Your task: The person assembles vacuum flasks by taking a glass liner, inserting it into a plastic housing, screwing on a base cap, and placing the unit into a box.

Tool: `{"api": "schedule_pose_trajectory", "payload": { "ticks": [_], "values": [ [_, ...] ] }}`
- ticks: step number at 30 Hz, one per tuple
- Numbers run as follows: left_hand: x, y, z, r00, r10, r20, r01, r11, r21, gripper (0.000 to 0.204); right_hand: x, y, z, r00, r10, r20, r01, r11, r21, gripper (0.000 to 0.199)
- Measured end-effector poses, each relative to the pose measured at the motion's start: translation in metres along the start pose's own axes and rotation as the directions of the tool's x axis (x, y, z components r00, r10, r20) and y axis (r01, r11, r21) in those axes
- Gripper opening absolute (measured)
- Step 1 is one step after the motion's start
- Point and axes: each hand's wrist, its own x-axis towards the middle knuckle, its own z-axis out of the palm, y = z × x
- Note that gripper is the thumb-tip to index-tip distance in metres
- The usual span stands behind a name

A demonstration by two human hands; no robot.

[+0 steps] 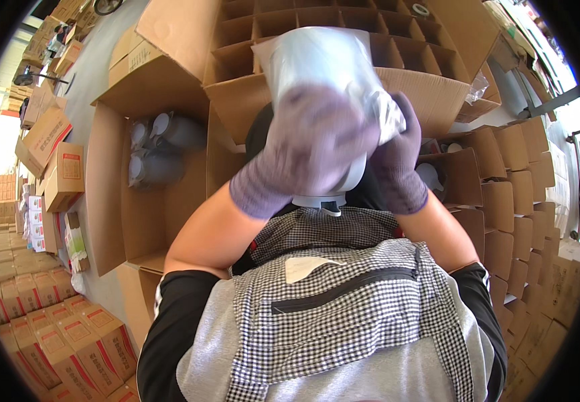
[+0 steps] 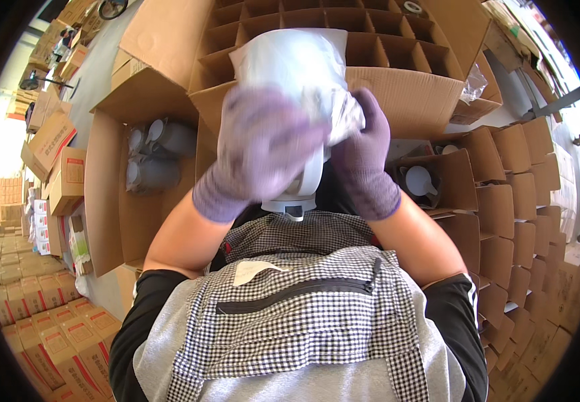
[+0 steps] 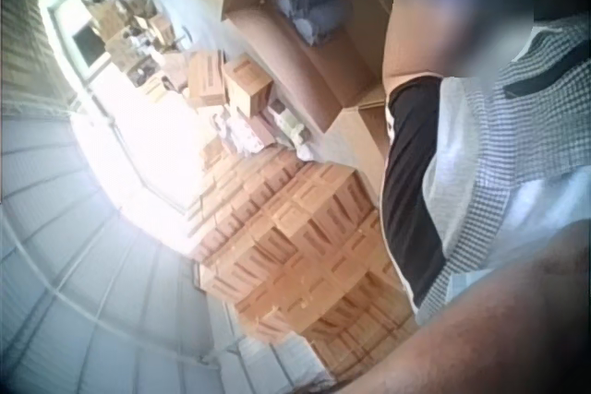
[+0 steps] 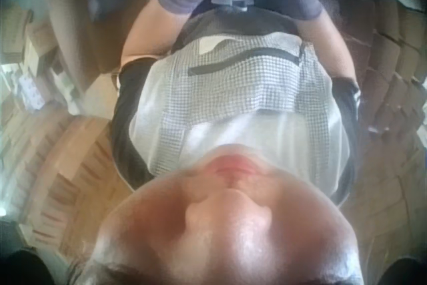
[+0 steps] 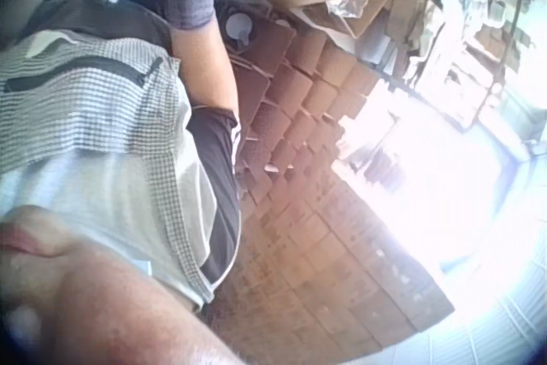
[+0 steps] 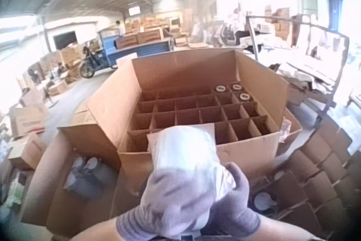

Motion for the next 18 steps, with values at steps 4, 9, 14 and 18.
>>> {"api": "schedule_pose_trajectory", "payload": {
  "ticks": [4, 9, 14, 18],
  "values": [
    [-0.068, 0.037, -0.053, 0.993, -0.102, 0.054, 0.106, 0.991, -0.081, 0.032, -0.048, -0.042, -0.037, 0.609, -0.317, 0.727, 0.76, 0.495, -0.421, 0.03],
    [-0.104, 0.061, -0.075, 0.908, -0.244, 0.34, 0.296, 0.949, -0.111, 0.029, -0.099, -0.056, -0.088, 0.704, 0.176, 0.688, 0.385, 0.72, -0.577, 0.028],
    [-0.142, 0.038, -0.087, 0.959, -0.001, 0.284, -0.004, 1.0, 0.017, 0.031, -0.045, -0.02, -0.022, 0.2, -0.277, 0.94, 0.961, 0.244, -0.132, 0.027],
    [-0.122, 0.007, -0.066, 0.982, -0.069, 0.174, 0.062, 0.997, 0.043, 0.014, 0.037, 0.002, 0.044, 0.014, -0.202, 0.979, 0.96, -0.271, -0.069, 0.01]
  ]
}}
